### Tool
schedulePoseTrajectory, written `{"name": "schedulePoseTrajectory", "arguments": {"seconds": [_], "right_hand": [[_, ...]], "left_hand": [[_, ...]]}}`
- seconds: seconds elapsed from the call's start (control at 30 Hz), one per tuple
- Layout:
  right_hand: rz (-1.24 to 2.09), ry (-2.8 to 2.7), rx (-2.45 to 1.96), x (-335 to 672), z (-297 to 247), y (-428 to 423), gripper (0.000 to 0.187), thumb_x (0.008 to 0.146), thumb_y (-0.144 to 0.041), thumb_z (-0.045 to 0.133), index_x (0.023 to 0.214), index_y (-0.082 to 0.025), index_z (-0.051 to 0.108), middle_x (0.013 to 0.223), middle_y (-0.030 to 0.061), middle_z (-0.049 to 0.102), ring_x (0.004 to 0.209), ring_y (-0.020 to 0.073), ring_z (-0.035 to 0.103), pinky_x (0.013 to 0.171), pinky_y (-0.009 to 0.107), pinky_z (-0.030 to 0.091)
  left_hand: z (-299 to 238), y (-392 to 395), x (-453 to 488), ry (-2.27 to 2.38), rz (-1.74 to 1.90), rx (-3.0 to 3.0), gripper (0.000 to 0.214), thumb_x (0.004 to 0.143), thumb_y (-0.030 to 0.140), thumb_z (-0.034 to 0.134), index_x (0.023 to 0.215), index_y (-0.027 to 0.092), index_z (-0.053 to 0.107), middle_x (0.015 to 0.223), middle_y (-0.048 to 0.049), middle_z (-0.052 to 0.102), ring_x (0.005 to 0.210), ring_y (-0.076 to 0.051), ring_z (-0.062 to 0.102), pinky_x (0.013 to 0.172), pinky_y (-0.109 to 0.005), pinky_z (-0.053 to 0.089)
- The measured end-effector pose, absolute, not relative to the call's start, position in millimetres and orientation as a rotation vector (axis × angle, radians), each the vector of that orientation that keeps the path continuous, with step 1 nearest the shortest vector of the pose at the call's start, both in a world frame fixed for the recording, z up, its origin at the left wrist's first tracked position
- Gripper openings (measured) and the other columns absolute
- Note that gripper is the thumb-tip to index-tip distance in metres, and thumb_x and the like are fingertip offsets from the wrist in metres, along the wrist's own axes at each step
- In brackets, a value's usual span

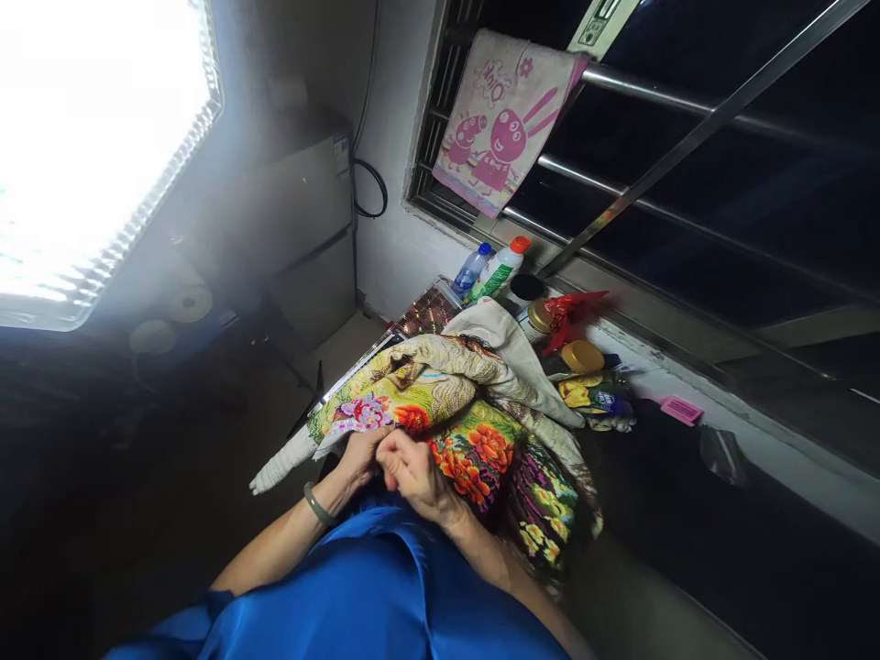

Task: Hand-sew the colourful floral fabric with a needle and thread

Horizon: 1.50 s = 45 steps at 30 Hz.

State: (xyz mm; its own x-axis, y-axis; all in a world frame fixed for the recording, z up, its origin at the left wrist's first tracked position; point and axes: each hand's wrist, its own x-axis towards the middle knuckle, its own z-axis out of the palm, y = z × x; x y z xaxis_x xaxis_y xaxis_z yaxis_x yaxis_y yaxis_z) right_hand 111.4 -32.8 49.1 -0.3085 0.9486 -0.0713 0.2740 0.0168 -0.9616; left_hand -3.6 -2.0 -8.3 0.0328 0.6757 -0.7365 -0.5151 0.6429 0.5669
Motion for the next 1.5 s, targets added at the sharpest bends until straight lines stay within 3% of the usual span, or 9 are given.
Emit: {"name": "schedulePoseTrajectory", "arguments": {"seconds": [0.13, 0.3, 0.6, 0.9, 1.13, 1.5], "right_hand": [[0.974, -1.647, -1.651, 135, 37, -17, 0.022, 0.093, -0.025, 0.049, 0.089, -0.021, 0.07, 0.069, 0.0026, 0.072, 0.06, 0.0166, 0.065, 0.061, 0.024, 0.049], [0.916, -1.86, -1.701, 144, 29, -8, 0.026, 0.092, -0.017, 0.053, 0.093, -0.021, 0.078, 0.093, 0.0068, 0.08, 0.081, 0.0203, 0.074, 0.078, 0.028, 0.053], [0.833, -1.966, -1.75, 138, 32, -5, 0.026, 0.091, -0.014, 0.054, 0.085, -0.019, 0.079, 0.077, 0.0056, 0.077, 0.067, 0.0172, 0.069, 0.065, 0.025, 0.046], [0.794, -2.037, -1.769, 134, 27, -3, 0.026, 0.091, -0.013, 0.053, 0.08, -0.018, 0.076, 0.055, -0.0007, 0.062, 0.051, 0.0134, 0.051, 0.056, 0.025, 0.035], [0.701, -2.252, -1.801, 135, 35, 6, 0.028, 0.094, -0.014, 0.05, 0.08, -0.019, 0.073, 0.072, 0.0063, 0.071, 0.065, 0.0179, 0.062, 0.062, 0.028, 0.04], [0.803, -2.358, -1.709, 142, 42, 17, 0.024, 0.095, -0.014, 0.05, 0.089, -0.018, 0.073, 0.083, 0.0082, 0.075, 0.075, 0.0195, 0.067, 0.067, 0.028, 0.043]], "left_hand": [[6, -1, 2, 1.095, 0.949, 0.089, 0.031, 0.041, 0.012, 0.087, 0.067, 0.017, 0.071, 0.071, -0.0065, 0.076, 0.091, -0.035, 0.073, 0.093, -0.044, 0.055], [13, 1, 3, 1.082, 0.966, 0.043, 0.038, 0.037, 0.006, 0.088, 0.069, 0.017, 0.071, 0.075, -0.0082, 0.078, 0.099, -0.037, 0.073, 0.099, -0.049, 0.053], [18, 2, 4, 1.085, 0.988, 0.025, 0.043, 0.029, 0.004, 0.09, 0.065, 0.016, 0.071, 0.069, -0.0085, 0.077, 0.103, -0.04, 0.072, 0.1, -0.049, 0.053], [15, 2, 3, 1.107, 0.962, 0.043, 0.037, 0.035, 0.007, 0.091, 0.064, 0.015, 0.071, 0.073, -0.0096, 0.078, 0.101, -0.038, 0.073, 0.1, -0.047, 0.053], [9, 1, 2, 1.117, 0.952, 0.042, 0.035, 0.037, 0.006, 0.089, 0.066, 0.015, 0.072, 0.071, -0.0094, 0.077, 0.102, -0.039, 0.072, 0.101, -0.049, 0.052], [8, 2, 1, 1.051, 0.935, 0.052, 0.04, 0.042, 0.009, 0.09, 0.078, 0.017, 0.074, 0.085, -0.0097, 0.08, 0.109, -0.037, 0.07, 0.104, -0.048, 0.051]]}}
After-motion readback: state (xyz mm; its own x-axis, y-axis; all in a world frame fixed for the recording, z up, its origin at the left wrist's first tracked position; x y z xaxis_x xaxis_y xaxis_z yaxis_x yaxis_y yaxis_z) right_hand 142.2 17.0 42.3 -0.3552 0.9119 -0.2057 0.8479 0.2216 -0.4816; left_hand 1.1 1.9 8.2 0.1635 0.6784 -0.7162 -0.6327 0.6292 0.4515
